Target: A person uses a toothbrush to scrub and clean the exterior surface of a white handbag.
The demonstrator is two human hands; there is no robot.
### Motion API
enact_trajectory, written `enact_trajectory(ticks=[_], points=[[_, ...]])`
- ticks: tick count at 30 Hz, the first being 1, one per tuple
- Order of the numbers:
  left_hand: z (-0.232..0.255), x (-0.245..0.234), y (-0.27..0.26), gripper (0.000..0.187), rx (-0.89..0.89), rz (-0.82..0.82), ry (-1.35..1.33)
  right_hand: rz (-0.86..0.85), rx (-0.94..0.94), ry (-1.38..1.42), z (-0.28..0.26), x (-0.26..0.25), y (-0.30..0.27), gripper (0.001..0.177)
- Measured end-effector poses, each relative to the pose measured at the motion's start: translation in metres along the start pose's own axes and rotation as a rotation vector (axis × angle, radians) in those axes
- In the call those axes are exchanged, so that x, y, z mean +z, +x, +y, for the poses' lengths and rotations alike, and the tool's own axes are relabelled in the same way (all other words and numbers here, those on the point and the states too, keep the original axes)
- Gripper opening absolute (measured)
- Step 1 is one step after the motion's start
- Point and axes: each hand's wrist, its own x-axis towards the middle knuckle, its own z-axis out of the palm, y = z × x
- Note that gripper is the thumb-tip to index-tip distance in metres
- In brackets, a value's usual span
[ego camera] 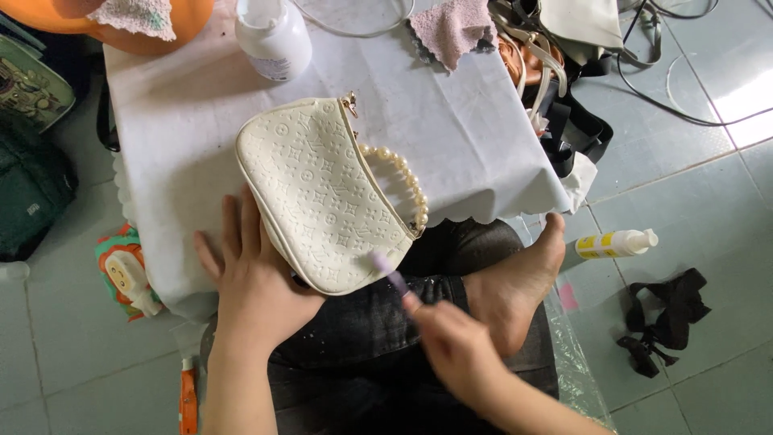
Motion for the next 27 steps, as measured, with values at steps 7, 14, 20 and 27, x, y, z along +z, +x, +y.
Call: enact_trajectory(ticks=[7, 14, 20, 27], points=[[0.002, 0.000, -0.001, 0.120, -0.033, -0.002, -0.022, -0.038, -0.020, -0.059, 0.017, -0.009, 0.003, 0.034], [0.002, 0.006, -0.003, 0.115, -0.026, 0.076, -0.025, -0.091, -0.023, -0.104, 0.015, -0.025, 0.015, 0.021], [0.013, 0.006, -0.008, 0.113, -0.051, 0.170, -0.073, -0.161, -0.007, -0.027, -0.011, -0.018, 0.001, 0.041], [0.020, 0.017, -0.014, 0.110, -0.061, 0.182, -0.109, -0.079, -0.017, 0.033, -0.002, -0.023, 0.001, 0.025]])
